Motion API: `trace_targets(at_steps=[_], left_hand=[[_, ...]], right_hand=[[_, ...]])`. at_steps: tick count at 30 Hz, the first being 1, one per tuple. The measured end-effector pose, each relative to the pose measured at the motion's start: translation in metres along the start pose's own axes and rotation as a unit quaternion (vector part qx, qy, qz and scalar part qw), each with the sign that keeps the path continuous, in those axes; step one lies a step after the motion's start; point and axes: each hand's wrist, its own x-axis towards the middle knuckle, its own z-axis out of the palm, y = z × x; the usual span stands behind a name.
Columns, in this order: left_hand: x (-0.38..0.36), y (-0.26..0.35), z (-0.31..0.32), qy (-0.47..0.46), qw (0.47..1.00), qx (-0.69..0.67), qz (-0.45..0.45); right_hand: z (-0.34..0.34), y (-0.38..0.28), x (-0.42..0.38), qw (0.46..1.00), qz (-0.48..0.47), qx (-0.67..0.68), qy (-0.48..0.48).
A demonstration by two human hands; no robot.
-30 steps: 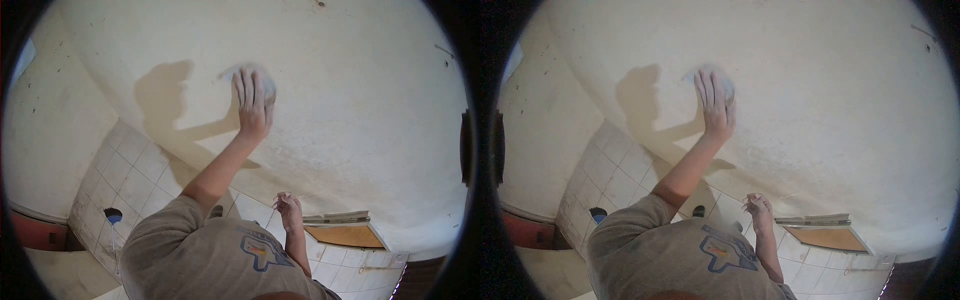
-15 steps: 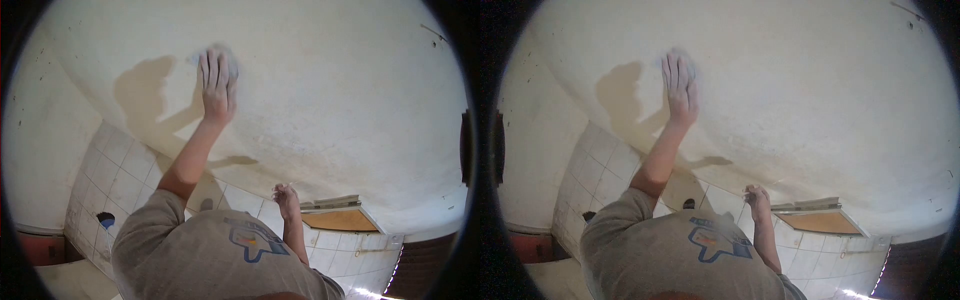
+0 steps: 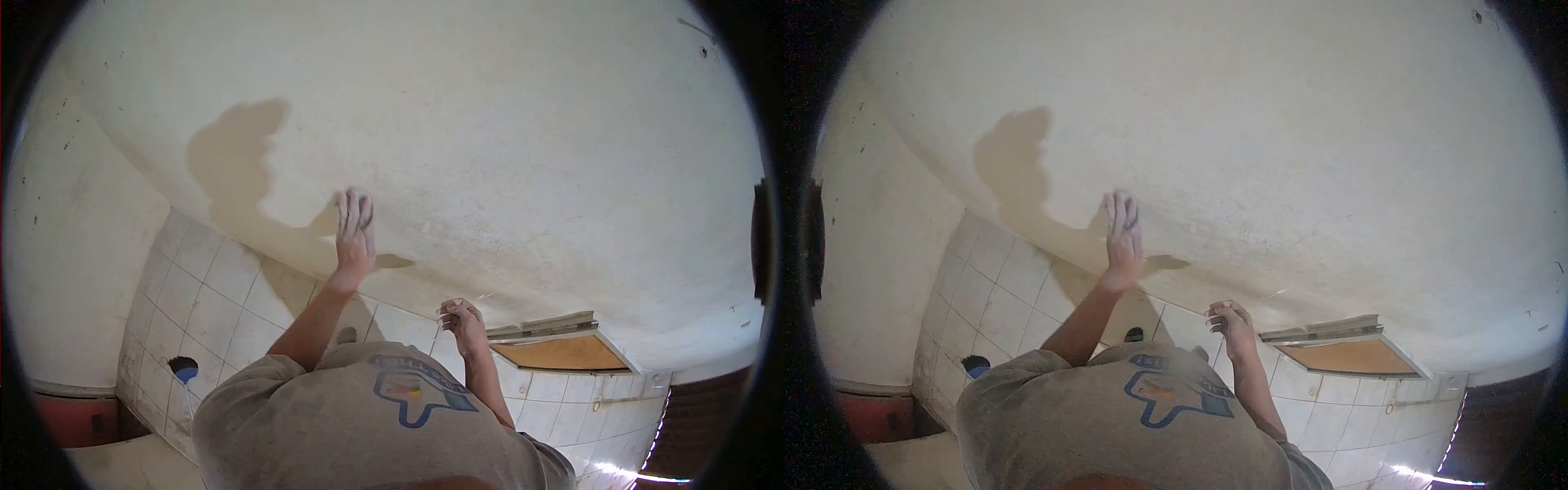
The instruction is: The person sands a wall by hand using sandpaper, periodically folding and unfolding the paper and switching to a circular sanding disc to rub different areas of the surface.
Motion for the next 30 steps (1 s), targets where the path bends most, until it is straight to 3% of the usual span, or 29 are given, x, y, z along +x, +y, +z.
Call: trace_targets(at_steps=[2, 3, 5, 6, 9, 13, 19, 21, 24, 30], left_hand=[[0.052, 0.003, -0.014, 0.073, 0.997, -0.004, 0.01], [0.077, 0.005, -0.017, 0.128, 0.987, -0.094, 0.018], [0.128, 0.018, -0.043, 0.198, 0.971, -0.103, 0.09], [0.148, 0.027, -0.061, 0.209, 0.965, -0.024, 0.153], [0.174, 0.044, -0.071, 0.177, 0.962, -0.042, 0.202], [0.136, 0.014, -0.011, 0.142, 0.975, -0.008, 0.17], [0.084, 0.007, -0.011, 0.099, 0.99, 0.018, 0.097], [0.055, -0.025, 0.006, 0.106, 0.986, -0.059, 0.114], [0.028, -0.054, 0.013, 0.109, 0.984, -0.05, 0.133], [0.024, -0.052, -0.009, 0.105, 0.981, -0.13, 0.102]], right_hand=[[-0.007, 0.003, -0.002, 1.0, 0.0, -0.001, 0.009], [-0.008, 0.003, 0.002, 1.0, -0.001, 0.002, 0.011], [-0.002, -0.006, 0.007, 1.0, -0.013, -0.005, 0.001], [0.004, -0.011, 0.007, 0.999, -0.027, -0.018, -0.003], [0.021, -0.021, 0.003, 0.997, -0.06, -0.051, -0.017], [0.026, -0.021, 0.002, 0.996, -0.05, -0.058, -0.046], [0.011, 0.001, 0.002, 0.996, -0.003, -0.07, -0.052], [0.007, 0.005, 0.003, 0.996, 0.004, -0.076, -0.051], [0.002, 0.007, 0.003, 0.996, -0.007, -0.08, -0.031], [0.002, 0.004, 0.009, 0.991, 0.004, -0.126, -0.049]])
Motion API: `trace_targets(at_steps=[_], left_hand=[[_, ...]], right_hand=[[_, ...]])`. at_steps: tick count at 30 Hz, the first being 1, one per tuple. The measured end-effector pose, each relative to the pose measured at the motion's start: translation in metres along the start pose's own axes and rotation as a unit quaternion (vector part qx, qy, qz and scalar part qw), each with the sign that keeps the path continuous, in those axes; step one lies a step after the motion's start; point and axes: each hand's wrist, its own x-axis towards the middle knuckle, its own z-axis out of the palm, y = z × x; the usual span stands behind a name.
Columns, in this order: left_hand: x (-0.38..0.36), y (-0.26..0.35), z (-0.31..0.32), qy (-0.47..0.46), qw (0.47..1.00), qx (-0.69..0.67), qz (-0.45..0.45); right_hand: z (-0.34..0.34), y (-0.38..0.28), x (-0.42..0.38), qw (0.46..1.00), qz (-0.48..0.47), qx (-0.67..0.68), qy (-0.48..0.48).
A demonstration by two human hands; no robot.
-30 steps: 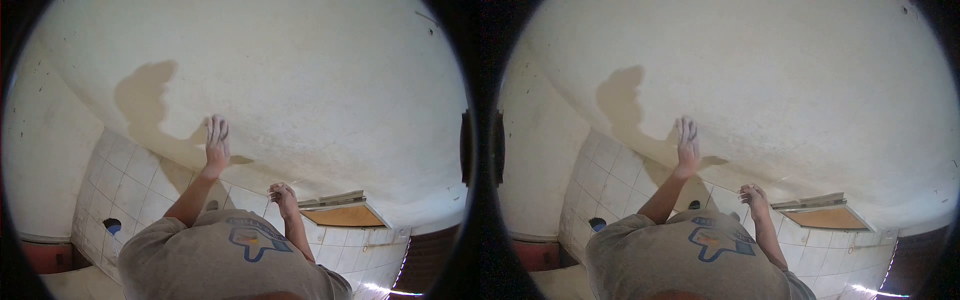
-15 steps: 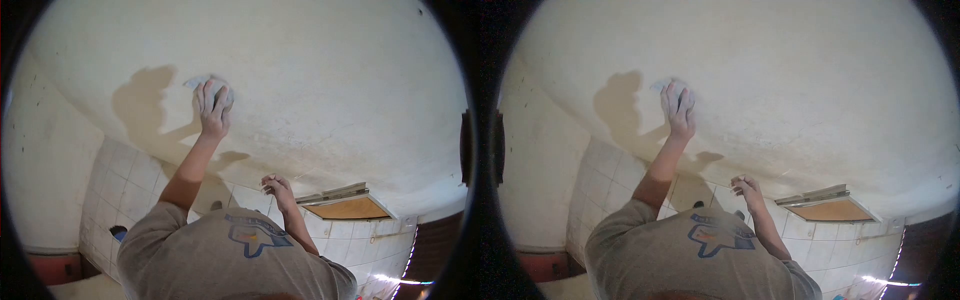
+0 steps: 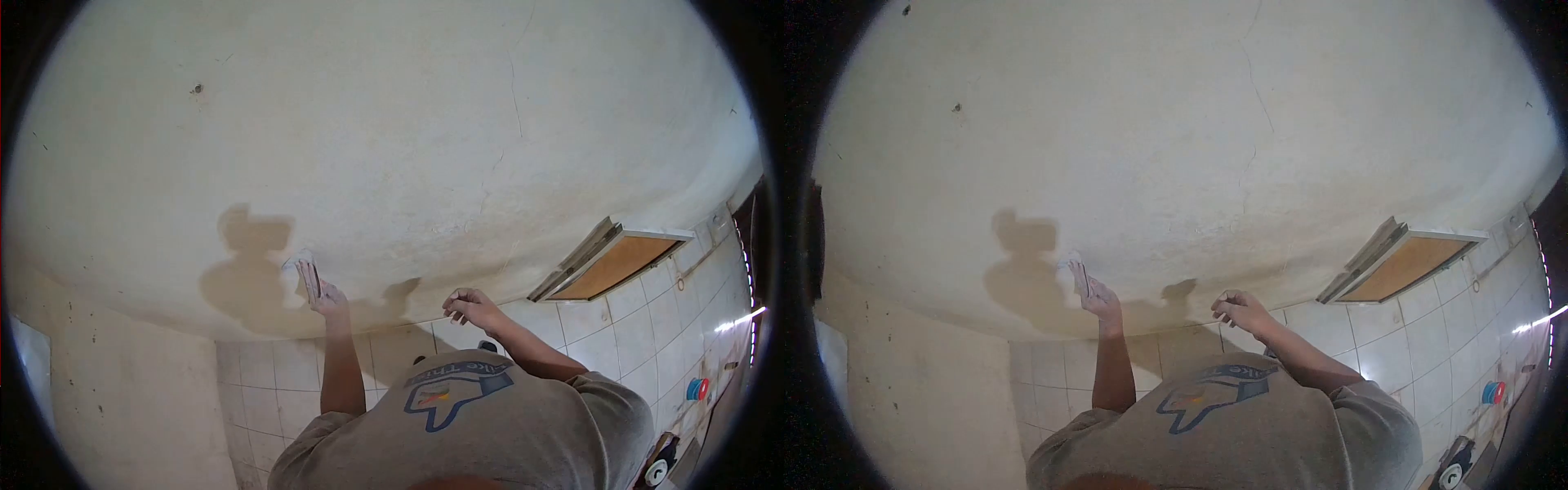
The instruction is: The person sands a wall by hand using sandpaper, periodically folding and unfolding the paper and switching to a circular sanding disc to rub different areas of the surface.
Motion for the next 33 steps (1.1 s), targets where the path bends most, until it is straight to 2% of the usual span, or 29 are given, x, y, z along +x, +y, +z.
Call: trace_targets(at_steps=[4, 7, 9, 11, 13, 16, 18, 20, 21, 23, 25, 27, 28, 30, 32, 33], left_hand=[[0.01, 0.012, -0.003, 0.002, 0.997, 0.072, 0.019], [0.052, 0.023, 0.01, 0.065, 0.988, 0.124, 0.066], [0.066, -0.012, 0.002, 0.1, 0.989, 0.105, -0.02], [0.098, -0.008, 0.006, 0.127, 0.988, 0.085, -0.01], [0.167, 0.05, -0.009, 0.147, 0.982, 0.072, 0.09], [0.183, 0.073, -0.003, 0.096, 0.987, 0.118, 0.048], [0.162, 0.05, 0.014, 0.126, 0.985, 0.072, 0.089], [0.147, 0.054, 0.024, 0.132, 0.989, 0.062, 0.01], [0.13, 0.072, 0.022, 0.122, 0.986, 0.073, -0.091], [0.08, 0.072, 0.026, 0.096, 0.978, 0.025, -0.186], [0.037, 0.081, 0.049, 0.144, 0.973, -0.008, -0.18], [0.022, 0.081, 0.061, 0.143, 0.976, 0.01, -0.164], [0.02, 0.08, 0.062, 0.143, 0.977, 0.019, -0.155], [0.046, 0.067, 0.063, 0.145, 0.966, 0.051, -0.207], [0.115, 0.1, 0.057, 0.157, 0.983, 0.042, -0.089], [0.143, 0.114, 0.054, 0.15, 0.984, 0.062, -0.068]], right_hand=[[0.002, -0.006, 0.003, 0.999, -0.027, -0.004, -0.031], [0.0, -0.005, 0.004, 0.997, -0.055, -0.013, -0.061], [-0.001, -0.003, 0.004, 0.996, -0.064, -0.045, -0.044], [-0.007, -0.003, 0.007, 0.996, -0.068, -0.052, -0.039], [-0.013, -0.006, 0.009, 0.996, -0.063, -0.04, -0.05], [-0.022, -0.013, 0.008, 0.996, -0.062, -0.014, -0.055], [-0.031, -0.017, 0.006, 0.995, -0.056, -0.033, -0.072], [-0.044, -0.02, 0.005, 0.993, -0.053, -0.063, -0.085], [-0.052, -0.015, 0.005, 0.994, -0.045, -0.064, -0.077], [-0.064, -0.011, 0.004, 0.995, -0.02, -0.074, -0.065], [-0.075, -0.017, -0.002, 0.992, 0.002, -0.099, -0.079], [-0.092, -0.011, 0.001, 0.989, 0.005, -0.104, -0.101], [-0.096, -0.009, 0.003, 0.988, 0.005, -0.107, -0.112], [-0.105, -0.012, 0.008, 0.988, 0.004, -0.107, -0.111], [-0.116, -0.01, 0.014, 0.988, 0.0, -0.094, -0.126], [-0.123, -0.005, 0.021, 0.986, -0.027, -0.081, -0.142]])
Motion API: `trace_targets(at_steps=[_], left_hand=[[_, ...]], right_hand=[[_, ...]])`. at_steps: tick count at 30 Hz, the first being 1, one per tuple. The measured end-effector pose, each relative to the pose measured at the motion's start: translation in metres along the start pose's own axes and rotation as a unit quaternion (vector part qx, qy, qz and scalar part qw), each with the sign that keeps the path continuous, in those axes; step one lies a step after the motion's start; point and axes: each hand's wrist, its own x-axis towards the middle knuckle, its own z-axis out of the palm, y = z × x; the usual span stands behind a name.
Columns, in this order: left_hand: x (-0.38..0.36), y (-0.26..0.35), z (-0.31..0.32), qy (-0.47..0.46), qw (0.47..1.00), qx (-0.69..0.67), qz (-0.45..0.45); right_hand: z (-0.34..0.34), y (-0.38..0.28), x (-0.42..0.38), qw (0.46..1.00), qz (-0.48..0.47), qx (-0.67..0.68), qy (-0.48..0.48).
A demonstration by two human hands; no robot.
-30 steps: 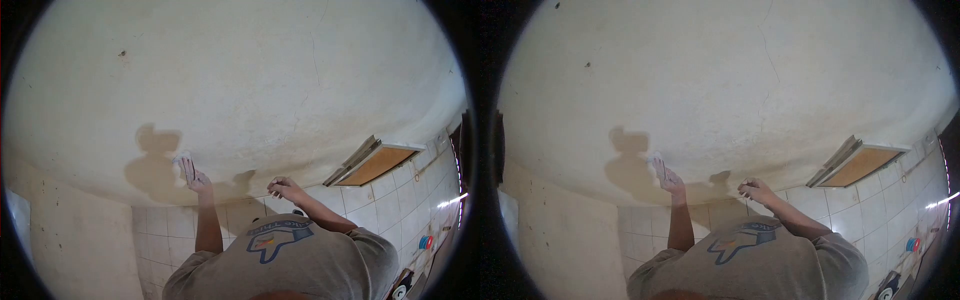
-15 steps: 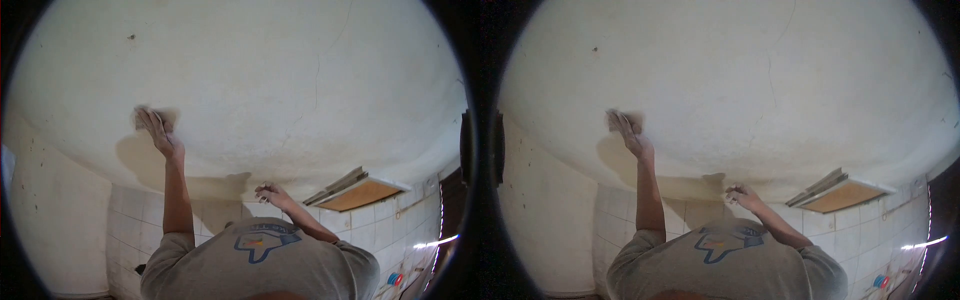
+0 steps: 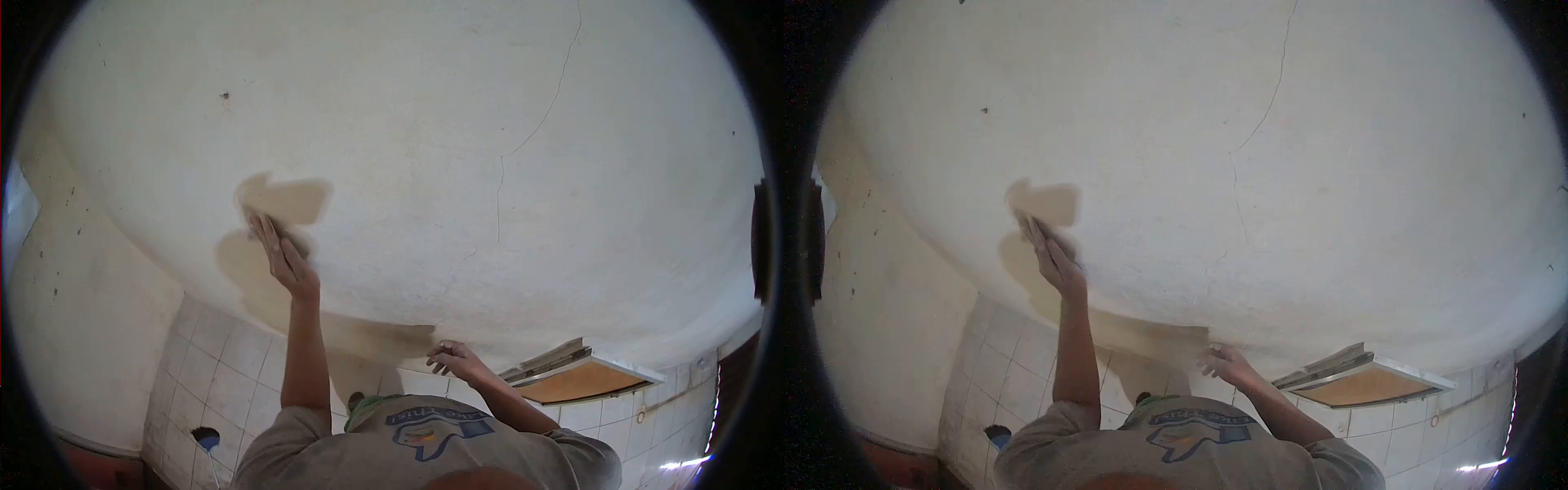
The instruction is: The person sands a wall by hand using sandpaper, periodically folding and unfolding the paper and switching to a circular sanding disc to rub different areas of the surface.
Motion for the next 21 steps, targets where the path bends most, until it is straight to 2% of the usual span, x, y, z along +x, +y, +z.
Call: trace_targets(at_steps=[2, 5, 8, 10, 12, 13, 14, 16, 17, 18, 19, 20, 21], left_hand=[[0.034, 0.024, 0.005, -0.009, 0.998, 0.032, 0.054], [0.027, 0.035, 0.017, -0.005, 0.998, 0.026, 0.05], [-0.028, 0.011, 0.01, -0.077, 0.99, 0.088, 0.08], [-0.073, 0.002, 0.007, -0.089, 0.992, 0.086, 0.037], [-0.12, -0.004, 0.001, -0.117, 0.991, 0.041, -0.048], [-0.141, -0.008, -0.009, -0.171, 0.982, 0.054, -0.058], [-0.161, -0.01, -0.023, -0.221, 0.971, 0.066, -0.069], [-0.184, -0.014, -0.041, -0.298, 0.946, 0.11, -0.058], [-0.193, -0.019, -0.046, -0.318, 0.944, 0.084, -0.04], [-0.202, -0.027, -0.056, -0.341, 0.938, 0.061, -0.02], [-0.221, -0.033, -0.062, -0.331, 0.939, 0.008, -0.096], [-0.233, -0.052, -0.072, -0.422, 0.903, 0.032, -0.075], [-0.222, -0.049, -0.072, -0.431, 0.899, 0.016, -0.072]], right_hand=[[-0.004, -0.013, 0.001, 1.0, -0.008, 0.001, 0.004], [-0.004, -0.027, 0.003, 0.999, -0.032, 0.033, -0.001], [0.001, -0.034, -0.003, 0.992, -0.044, 0.116, -0.037], [0.007, -0.024, 0.002, 0.984, -0.051, 0.159, -0.064], [0.013, -0.012, 0.005, 0.979, -0.077, 0.161, -0.093], [0.016, -0.007, 0.007, 0.977, -0.089, 0.162, -0.107], [0.02, -0.004, 0.012, 0.98, -0.089, 0.135, -0.119], [0.026, 0.034, 0.037, 0.991, -0.103, -0.078, -0.044], [0.031, 0.007, 0.027, 0.952, -0.121, -0.279, 0.037], [0.035, 0.01, 0.032, 0.947, -0.103, -0.296, 0.064], [0.037, 0.018, 0.042, 0.936, -0.105, -0.334, 0.047], [0.039, 0.026, 0.051, 0.923, -0.1, -0.37, 0.029], [0.044, 0.034, 0.062, 0.91, -0.09, -0.405, 0.011]])
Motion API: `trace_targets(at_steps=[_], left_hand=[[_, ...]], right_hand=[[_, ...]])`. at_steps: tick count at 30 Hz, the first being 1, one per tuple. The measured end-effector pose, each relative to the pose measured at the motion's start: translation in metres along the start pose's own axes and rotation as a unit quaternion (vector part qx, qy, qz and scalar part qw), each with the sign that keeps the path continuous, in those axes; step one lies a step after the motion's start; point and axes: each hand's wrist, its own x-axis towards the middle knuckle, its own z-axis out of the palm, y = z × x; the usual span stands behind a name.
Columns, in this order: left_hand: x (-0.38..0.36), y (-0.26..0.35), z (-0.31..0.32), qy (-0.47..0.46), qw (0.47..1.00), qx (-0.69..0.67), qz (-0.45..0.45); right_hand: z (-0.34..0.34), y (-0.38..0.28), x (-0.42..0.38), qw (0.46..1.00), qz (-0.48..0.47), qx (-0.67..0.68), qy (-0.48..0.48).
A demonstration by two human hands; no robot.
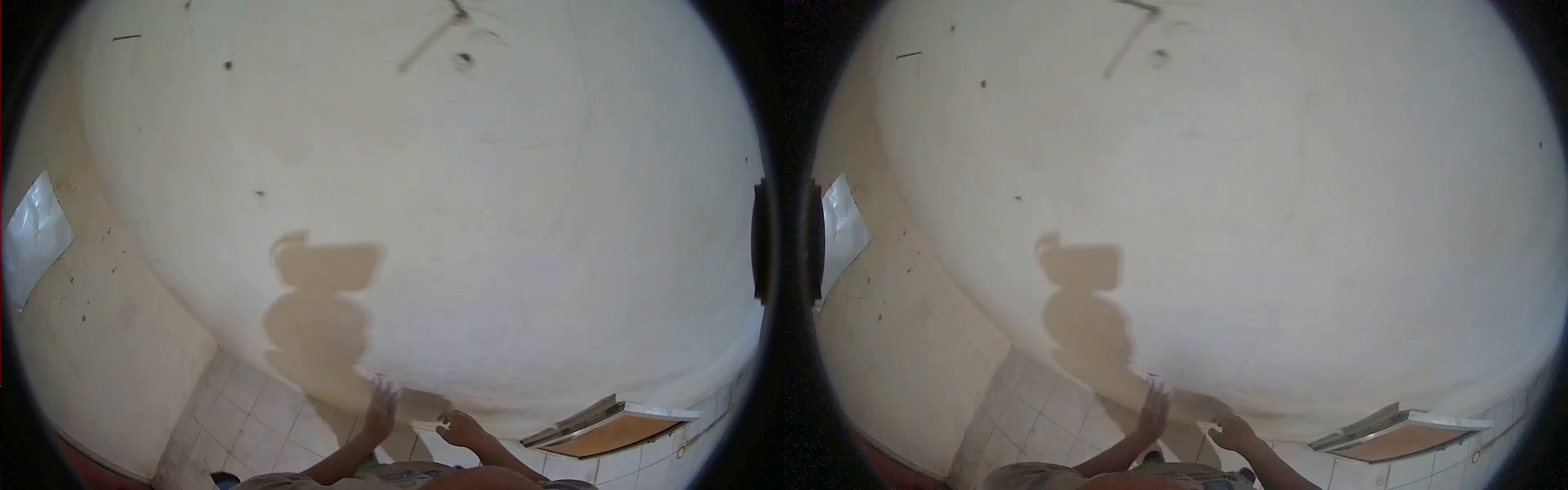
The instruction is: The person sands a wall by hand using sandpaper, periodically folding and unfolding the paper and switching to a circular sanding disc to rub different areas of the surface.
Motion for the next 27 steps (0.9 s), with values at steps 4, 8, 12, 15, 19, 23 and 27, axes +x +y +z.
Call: trace_targets(at_steps=[4, 8, 12, 15, 19, 23, 27], left_hand=[[0.005, 0.013, -0.039, -0.061, 0.978, -0.197, -0.017], [0.007, -0.048, -0.087, -0.23, 0.893, -0.361, -0.138], [0.036, -0.063, -0.169, -0.311, 0.728, -0.51, -0.335], [0.036, -0.102, -0.2, -0.304, 0.68, -0.584, -0.322], [0.015, -0.152, -0.211, -0.242, 0.727, -0.577, -0.282], [0.04, -0.155, -0.239, -0.261, 0.783, -0.549, -0.13], [0.058, -0.097, -0.254, -0.239, 0.77, -0.584, -0.093]], right_hand=[[0.036, -0.032, 0.024, 0.993, 0.077, 0.013, 0.083], [0.034, -0.119, 0.052, 0.964, 0.143, 0.212, 0.08], [0.069, -0.167, 0.074, 0.916, 0.008, 0.392, 0.088], [0.078, -0.221, 0.093, 0.875, -0.072, 0.478, 0.042], [0.084, -0.324, 0.125, 0.809, -0.033, 0.581, 0.083], [0.085, -0.366, 0.114, 0.908, -0.039, 0.39, 0.145], [0.051, -0.359, 0.078, 0.885, -0.094, 0.26, 0.374]])
